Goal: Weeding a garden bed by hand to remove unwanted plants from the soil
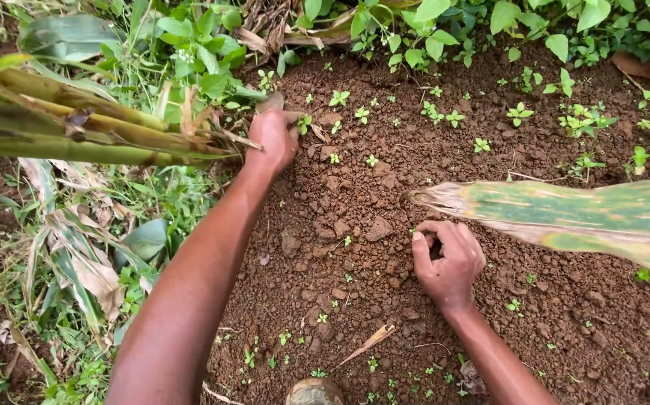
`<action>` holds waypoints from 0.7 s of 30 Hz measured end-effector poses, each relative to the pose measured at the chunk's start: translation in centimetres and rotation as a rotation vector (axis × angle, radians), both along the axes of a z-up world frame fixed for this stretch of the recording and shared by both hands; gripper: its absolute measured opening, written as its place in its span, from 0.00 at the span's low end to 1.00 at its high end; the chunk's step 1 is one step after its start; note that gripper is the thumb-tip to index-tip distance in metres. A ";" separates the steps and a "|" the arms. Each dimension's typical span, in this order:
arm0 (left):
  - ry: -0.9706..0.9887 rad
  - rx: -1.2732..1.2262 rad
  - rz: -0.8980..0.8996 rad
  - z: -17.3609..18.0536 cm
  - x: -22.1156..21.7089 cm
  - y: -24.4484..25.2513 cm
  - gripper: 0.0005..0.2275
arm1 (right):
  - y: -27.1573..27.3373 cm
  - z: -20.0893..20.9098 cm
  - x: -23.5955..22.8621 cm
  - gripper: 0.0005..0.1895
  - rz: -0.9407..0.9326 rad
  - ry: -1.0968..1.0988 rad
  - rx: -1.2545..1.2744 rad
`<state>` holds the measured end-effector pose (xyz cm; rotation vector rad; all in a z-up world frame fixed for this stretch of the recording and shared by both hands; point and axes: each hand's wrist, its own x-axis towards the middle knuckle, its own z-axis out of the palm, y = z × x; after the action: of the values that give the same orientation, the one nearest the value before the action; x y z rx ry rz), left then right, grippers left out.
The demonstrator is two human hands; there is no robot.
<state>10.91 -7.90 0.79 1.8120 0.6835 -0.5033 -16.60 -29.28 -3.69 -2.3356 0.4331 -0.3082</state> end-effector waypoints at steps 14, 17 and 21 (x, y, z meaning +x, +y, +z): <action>-0.638 0.418 -0.525 1.6 2.4 0.3 0.07 | 0.3 -0.3 0.0 0.11 0.007 -0.075 -0.135; -0.523 0.369 -0.570 0.9 1.3 -1.1 0.08 | 0.5 0.1 0.0 0.10 0.008 -0.073 -0.137; -0.466 0.285 -0.623 3.4 -3.2 -2.5 0.07 | 0.3 1.6 0.6 0.08 -0.015 -0.027 -0.010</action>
<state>7.69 -10.39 4.16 2.3070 -0.1531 -0.3686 -15.97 -28.93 -2.13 -2.3365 0.4366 -0.3494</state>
